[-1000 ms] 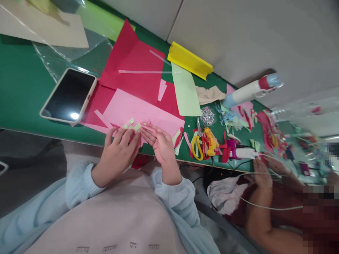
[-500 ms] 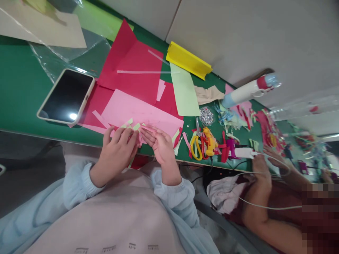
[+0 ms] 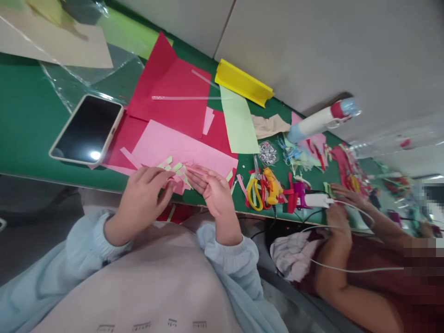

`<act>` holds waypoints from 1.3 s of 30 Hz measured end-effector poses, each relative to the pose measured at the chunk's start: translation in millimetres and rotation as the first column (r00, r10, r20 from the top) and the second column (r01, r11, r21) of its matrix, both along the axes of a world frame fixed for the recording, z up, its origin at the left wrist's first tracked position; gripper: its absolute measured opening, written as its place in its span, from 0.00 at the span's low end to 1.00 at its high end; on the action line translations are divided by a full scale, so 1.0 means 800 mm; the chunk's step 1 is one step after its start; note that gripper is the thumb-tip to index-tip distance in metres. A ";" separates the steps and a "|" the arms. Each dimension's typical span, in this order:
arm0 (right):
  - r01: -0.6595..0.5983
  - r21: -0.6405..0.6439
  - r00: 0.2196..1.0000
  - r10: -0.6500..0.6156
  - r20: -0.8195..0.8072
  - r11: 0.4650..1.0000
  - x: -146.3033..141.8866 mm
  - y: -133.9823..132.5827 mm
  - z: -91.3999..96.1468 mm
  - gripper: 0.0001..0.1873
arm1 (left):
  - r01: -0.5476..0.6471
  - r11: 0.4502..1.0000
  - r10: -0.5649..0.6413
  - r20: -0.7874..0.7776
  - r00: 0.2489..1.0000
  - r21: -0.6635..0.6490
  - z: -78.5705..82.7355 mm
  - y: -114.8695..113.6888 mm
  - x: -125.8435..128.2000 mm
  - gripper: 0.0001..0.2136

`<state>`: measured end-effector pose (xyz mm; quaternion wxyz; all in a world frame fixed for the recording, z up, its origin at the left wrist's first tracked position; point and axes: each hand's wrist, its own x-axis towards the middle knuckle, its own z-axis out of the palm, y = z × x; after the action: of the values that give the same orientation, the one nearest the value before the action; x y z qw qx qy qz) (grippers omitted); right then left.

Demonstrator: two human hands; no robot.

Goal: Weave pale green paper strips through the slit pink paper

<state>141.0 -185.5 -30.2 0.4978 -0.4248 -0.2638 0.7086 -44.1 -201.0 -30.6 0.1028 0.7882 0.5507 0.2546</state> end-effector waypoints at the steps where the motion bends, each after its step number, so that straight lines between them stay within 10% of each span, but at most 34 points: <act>1: -0.025 0.004 1.000 0.025 -0.001 1.000 0.001 -0.001 0.003 0.11 | -0.023 0.995 0.030 0.073 0.997 -0.100 0.005 0.003 -0.002 0.13; 6: -0.133 0.048 0.990 0.130 0.058 0.990 0.006 -0.007 0.009 0.12 | 0.056 0.825 0.213 0.400 0.891 -0.563 0.031 0.016 -0.009 0.12; 12: -0.205 0.199 0.959 0.156 0.235 0.958 0.008 -0.013 0.016 0.14 | 0.184 0.696 0.357 0.556 0.751 -0.694 0.052 0.017 -0.016 0.14; 25: -0.249 0.280 0.946 0.172 0.274 0.927 0.014 -0.012 0.021 0.15 | 0.035 0.781 0.352 0.487 0.799 -0.623 0.067 0.018 -0.030 0.11; 39: -0.529 0.497 0.724 0.061 0.687 0.688 0.024 -0.001 0.041 0.19 | 0.180 0.652 0.369 0.516 0.773 -0.736 0.057 0.032 -0.031 0.12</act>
<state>159.9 -186.0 2.4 0.3694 -0.3753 -0.7149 0.4600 -69.1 -175.3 14.7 0.5816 0.5090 0.5809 0.2554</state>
